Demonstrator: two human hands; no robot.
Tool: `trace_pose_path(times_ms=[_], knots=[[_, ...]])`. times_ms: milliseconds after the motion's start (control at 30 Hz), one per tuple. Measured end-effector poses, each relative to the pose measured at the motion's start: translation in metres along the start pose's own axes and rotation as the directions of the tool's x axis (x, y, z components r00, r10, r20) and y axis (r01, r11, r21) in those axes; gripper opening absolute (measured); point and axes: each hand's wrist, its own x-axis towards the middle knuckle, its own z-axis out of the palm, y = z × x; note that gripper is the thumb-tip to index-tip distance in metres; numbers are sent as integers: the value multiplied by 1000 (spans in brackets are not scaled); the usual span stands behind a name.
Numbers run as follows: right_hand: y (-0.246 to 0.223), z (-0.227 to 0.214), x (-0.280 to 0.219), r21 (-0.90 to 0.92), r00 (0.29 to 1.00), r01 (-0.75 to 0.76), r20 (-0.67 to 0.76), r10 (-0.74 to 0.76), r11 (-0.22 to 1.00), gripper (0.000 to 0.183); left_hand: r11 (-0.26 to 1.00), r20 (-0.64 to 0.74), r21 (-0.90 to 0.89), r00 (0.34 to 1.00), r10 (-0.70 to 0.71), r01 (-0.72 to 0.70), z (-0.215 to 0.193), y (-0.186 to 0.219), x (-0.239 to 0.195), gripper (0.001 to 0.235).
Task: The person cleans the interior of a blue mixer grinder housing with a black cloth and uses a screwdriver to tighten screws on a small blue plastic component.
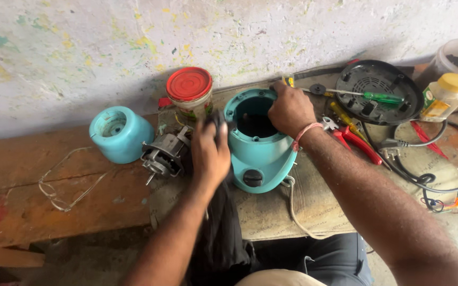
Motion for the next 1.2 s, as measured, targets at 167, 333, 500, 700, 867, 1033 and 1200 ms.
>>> trace_pose_path(times_ms=[167, 333, 500, 700, 867, 1033, 1200], knots=[[-2, 1, 3, 2, 1000, 26, -11, -26, 1000, 38, 980, 37, -8, 979, 200, -199, -1, 49, -56, 35], [0, -2, 2, -15, 999, 28, 18, -27, 1000, 36, 925, 265, 154, 916, 301, -348, 20, 69, -66, 39], [6, 4, 6, -17, 998, 62, -22, -62, 998, 37, 938, 33, 244, 969, 247, -247, 12, 34, -42, 43], [1, 1, 3, -13, 999, 52, -3, -52, 999, 36, 947, 138, -252, 976, -170, 201, 29, -41, 4, 58], [0, -1, 1, -4, 999, 50, -13, -50, 999, 37, 811, 292, -281, 851, -436, 512, 41, -60, 1, 81], [1, 1, 0, -2, 999, 28, -21, -28, 1000, 38, 959, 161, -112, 958, -239, 259, 21, -5, -97, 106], [-2, -2, -1, -1, 999, 51, -4, -51, 999, 35, 985, 173, 170, 985, -5, -25, 1, 20, -111, 105]])
